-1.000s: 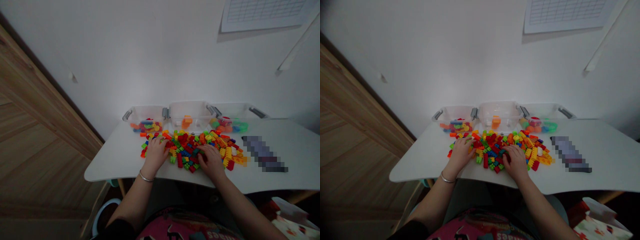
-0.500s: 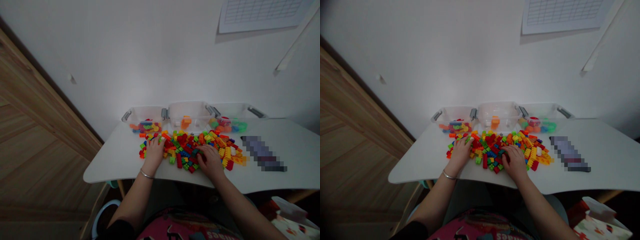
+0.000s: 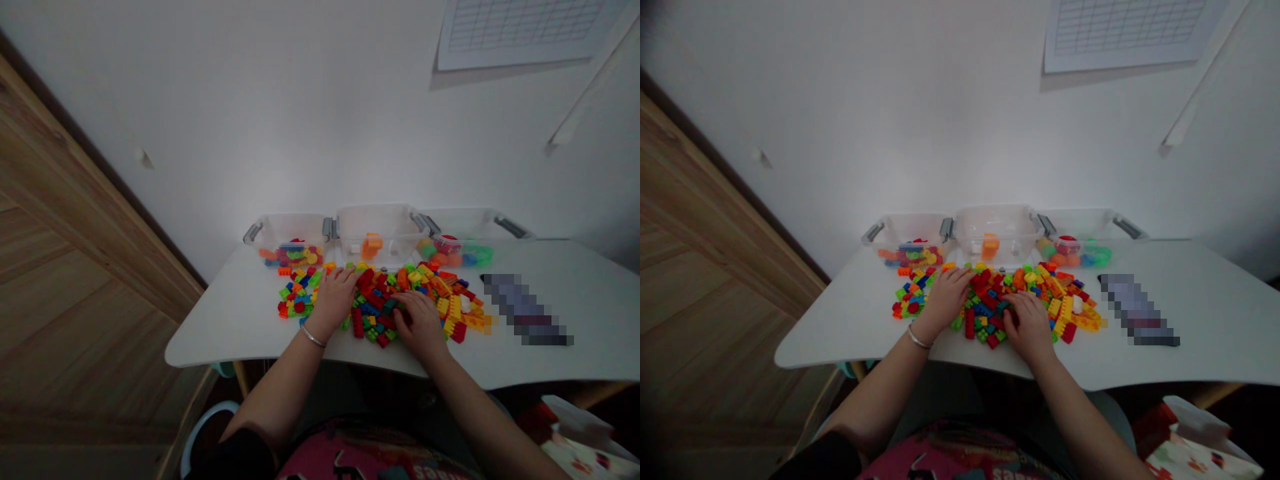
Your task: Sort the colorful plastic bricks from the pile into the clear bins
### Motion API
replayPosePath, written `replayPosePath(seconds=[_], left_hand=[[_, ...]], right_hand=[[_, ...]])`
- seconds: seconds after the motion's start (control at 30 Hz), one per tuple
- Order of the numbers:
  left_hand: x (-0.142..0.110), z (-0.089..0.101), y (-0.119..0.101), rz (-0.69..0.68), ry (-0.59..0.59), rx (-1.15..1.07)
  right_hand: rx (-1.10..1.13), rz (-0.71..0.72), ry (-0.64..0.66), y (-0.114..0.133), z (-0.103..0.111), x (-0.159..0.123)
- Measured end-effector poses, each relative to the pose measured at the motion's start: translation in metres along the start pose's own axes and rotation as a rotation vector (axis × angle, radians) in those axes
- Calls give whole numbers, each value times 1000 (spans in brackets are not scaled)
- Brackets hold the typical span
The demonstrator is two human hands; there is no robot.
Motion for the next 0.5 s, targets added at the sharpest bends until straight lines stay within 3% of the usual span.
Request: replayPosePath(seconds=[0.3, 0.5], left_hand=[[12, -14, -15, -137, 27, 82], [16, -16, -14, -155, 18, 116]], right_hand=[[7, -25, 8, -1, 0, 1], [9, -30, 4, -3, 0, 1]])
Point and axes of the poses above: each hand's wrist, its own x-axis towards the middle knuckle, its own z-axis out of the back of the hand, y = z × x, the point moved 10 cm from there along x, towards the middle knuckle, and after that the axes turned 4 degrees about -z, right-handed, at the moved point
